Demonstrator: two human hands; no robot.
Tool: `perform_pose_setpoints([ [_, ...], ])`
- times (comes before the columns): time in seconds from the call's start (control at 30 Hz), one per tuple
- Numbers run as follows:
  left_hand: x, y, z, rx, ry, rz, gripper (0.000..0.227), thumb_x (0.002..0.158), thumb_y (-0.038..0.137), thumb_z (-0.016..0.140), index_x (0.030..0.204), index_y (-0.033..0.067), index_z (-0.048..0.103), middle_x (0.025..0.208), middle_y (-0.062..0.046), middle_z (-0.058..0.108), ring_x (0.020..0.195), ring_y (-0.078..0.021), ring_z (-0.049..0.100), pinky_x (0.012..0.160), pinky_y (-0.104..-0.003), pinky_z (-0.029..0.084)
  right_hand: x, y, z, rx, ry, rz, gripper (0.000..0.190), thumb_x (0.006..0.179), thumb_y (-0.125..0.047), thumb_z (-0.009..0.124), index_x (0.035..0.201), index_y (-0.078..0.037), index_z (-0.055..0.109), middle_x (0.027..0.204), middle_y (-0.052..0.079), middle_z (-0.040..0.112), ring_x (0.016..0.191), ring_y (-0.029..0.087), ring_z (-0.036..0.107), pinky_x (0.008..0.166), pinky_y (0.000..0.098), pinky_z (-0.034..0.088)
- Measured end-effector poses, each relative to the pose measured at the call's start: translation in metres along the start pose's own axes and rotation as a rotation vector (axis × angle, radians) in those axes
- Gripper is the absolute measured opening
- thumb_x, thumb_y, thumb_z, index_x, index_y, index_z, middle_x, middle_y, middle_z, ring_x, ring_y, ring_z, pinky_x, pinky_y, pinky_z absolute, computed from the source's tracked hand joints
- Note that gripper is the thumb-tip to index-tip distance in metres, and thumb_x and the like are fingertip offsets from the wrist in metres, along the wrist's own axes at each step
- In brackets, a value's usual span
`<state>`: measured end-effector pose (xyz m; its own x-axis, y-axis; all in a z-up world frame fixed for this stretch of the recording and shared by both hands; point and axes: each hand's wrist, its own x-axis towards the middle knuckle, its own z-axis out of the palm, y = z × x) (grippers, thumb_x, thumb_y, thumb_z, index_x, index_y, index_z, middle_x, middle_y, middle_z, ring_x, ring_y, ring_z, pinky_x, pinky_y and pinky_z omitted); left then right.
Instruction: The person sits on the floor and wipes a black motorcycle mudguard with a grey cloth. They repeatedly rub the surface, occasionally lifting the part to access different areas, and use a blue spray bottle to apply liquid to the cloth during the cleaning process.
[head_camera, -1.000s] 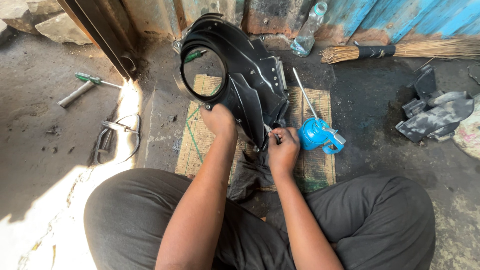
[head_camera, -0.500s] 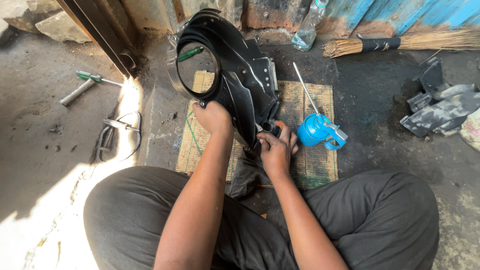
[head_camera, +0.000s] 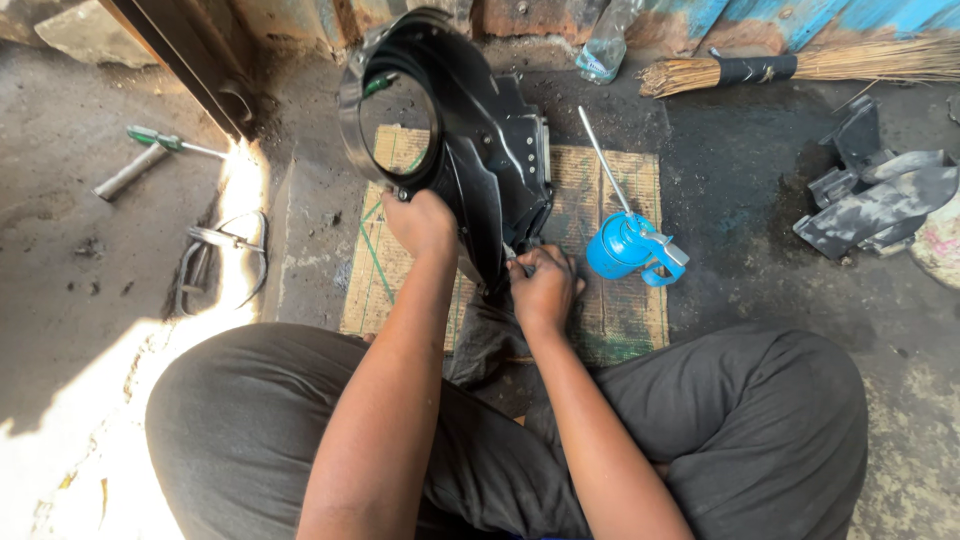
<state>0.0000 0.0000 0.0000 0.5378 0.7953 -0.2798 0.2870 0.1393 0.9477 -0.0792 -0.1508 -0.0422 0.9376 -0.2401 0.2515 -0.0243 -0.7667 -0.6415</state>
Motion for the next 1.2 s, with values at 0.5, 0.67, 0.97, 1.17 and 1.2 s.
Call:
perform_pose_setpoints([
  [0.5, 0.008, -0.005, -0.003, 0.007, 0.118, 0.082, 0.059, 0.079, 0.009, 0.052, 0.136, -0.0059, 0.049, 0.119, -0.031, 0.066, 0.11, -0.0452, 0.064, 0.099, -0.046, 0.044, -0.011, 0.002, 0.004, -0.005, -0.02, -0.112, 0.008, 0.07, -0.014, 0.084, 0.073, -0.017, 0.078, 0.143, -0.001, 0.059, 0.133, 0.034, 0.044, 0.11, 0.0555, 0.025],
  [0.67, 0.006, -0.008, -0.002, 0.024, 0.093, 0.038, 0.056, 0.08, 0.008, 0.051, 0.135, -0.0044, 0.05, 0.117, -0.028, 0.067, 0.109, -0.0429, 0.064, 0.099, -0.046, 0.043, 0.0, 0.0, 0.017, 0.02, 0.055, -0.008, 0.012, 0.072, -0.014, 0.085, 0.073, -0.016, 0.073, 0.144, -0.001, 0.057, 0.134, 0.032, 0.044, 0.112, 0.0547, 0.027],
  [0.97, 0.003, -0.008, -0.005, -0.009, 0.05, 0.095, 0.058, 0.077, 0.007, 0.051, 0.134, -0.0048, 0.049, 0.111, -0.027, 0.07, 0.102, -0.0406, 0.069, 0.096, -0.044, 0.045, 0.005, -0.002, 0.011, 0.05, 0.02, 0.036, 0.012, 0.069, -0.012, 0.086, 0.069, -0.016, 0.074, 0.147, 0.001, 0.054, 0.137, 0.035, 0.038, 0.111, 0.0541, 0.019],
  [1.17, 0.012, -0.018, 0.001, -0.011, 0.117, 0.171, 0.051, 0.081, 0.008, 0.051, 0.129, -0.006, 0.056, 0.114, -0.029, 0.07, 0.106, -0.0446, 0.066, 0.097, -0.045, 0.047, -0.013, 0.011, 0.011, 0.046, -0.032, -0.147, 0.012, 0.066, -0.008, 0.082, 0.069, -0.015, 0.072, 0.149, -0.001, 0.055, 0.138, 0.033, 0.041, 0.114, 0.0533, 0.026],
  [1.2, 0.011, -0.019, 0.0, -0.025, 0.113, 0.174, 0.053, 0.079, 0.008, 0.052, 0.13, -0.0061, 0.055, 0.112, -0.029, 0.07, 0.104, -0.044, 0.067, 0.096, -0.045, 0.047, -0.014, 0.01, 0.009, 0.04, -0.039, -0.131, 0.012, 0.064, -0.009, 0.083, 0.065, -0.015, 0.074, 0.147, 0.0, 0.055, 0.135, 0.034, 0.042, 0.11, 0.0549, 0.025],
])
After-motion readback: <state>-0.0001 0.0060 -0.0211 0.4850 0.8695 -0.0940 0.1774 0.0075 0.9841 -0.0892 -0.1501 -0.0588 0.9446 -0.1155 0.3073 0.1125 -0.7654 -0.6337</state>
